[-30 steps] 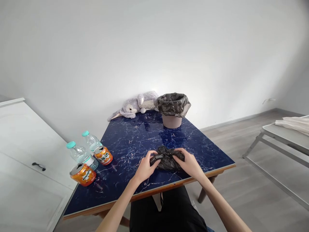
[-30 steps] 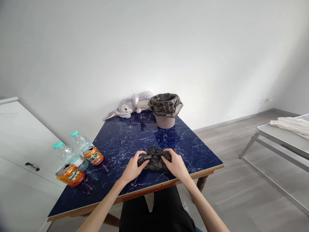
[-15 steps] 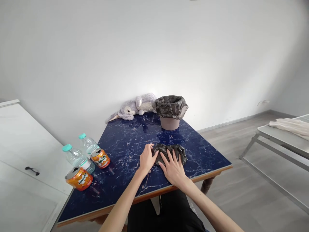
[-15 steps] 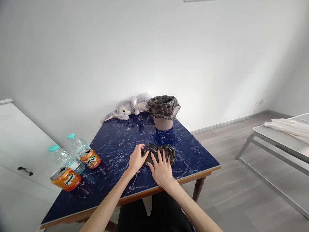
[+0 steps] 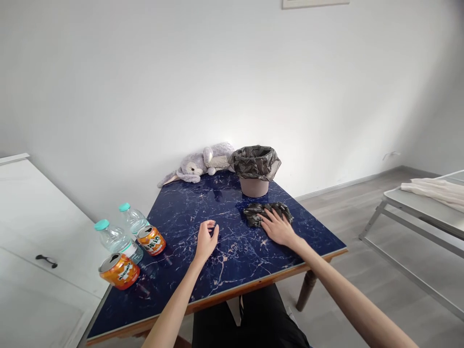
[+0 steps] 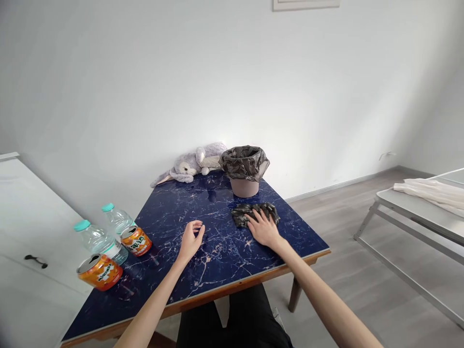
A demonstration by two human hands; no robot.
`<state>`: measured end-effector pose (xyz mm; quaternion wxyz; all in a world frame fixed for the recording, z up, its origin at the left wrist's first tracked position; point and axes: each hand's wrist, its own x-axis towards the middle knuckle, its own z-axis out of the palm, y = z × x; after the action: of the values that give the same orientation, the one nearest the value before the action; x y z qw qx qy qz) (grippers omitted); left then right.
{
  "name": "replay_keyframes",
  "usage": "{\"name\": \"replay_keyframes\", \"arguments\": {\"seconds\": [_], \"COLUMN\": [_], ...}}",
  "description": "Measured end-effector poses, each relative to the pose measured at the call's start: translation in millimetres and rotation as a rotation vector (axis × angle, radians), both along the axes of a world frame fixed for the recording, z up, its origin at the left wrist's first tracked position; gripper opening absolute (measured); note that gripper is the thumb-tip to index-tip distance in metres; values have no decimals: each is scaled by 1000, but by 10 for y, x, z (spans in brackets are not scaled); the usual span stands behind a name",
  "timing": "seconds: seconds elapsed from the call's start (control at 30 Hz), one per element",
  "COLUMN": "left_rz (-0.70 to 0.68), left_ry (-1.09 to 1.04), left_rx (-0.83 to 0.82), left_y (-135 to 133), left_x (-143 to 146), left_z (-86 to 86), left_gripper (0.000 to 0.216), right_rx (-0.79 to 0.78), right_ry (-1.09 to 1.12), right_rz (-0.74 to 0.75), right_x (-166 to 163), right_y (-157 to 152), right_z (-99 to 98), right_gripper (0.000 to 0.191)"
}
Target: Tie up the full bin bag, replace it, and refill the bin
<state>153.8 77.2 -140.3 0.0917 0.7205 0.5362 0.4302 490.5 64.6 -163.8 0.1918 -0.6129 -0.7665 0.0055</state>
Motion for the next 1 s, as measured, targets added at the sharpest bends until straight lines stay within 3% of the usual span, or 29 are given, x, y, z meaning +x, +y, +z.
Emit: {"name": "replay_keyframes", "arguments": {"seconds": [0.17,0.27,0.47,0.63,0.8,1.0], "left_rz": [-23,-45,-155,-212,-138,-67], "left_ry": [41,96,301,448,499,502], "left_rx": [1,-8,-70,-156,-201,-201], "left_y": [-39,-79,-461,-832,-1013,-1136], "left_x": [31,53,90,-72,-316,-318], "left_z": [25,59,91,109,157,136], "left_gripper": [35,34,36,58,57,55], "right_rx": [-33,6,146,120,102,83], "right_ry": [-24,-32,-2,13,31,60], "right_rz": [7,6,-81,11,32,5], "right_x": [665,773,194,-310,-376,-375], "right_y": [310,285,-311,-780,-837,-845], "right_z": [46,75,-66,-185,-105,-72], "right_gripper": [51,51,67,69,67,64]}}
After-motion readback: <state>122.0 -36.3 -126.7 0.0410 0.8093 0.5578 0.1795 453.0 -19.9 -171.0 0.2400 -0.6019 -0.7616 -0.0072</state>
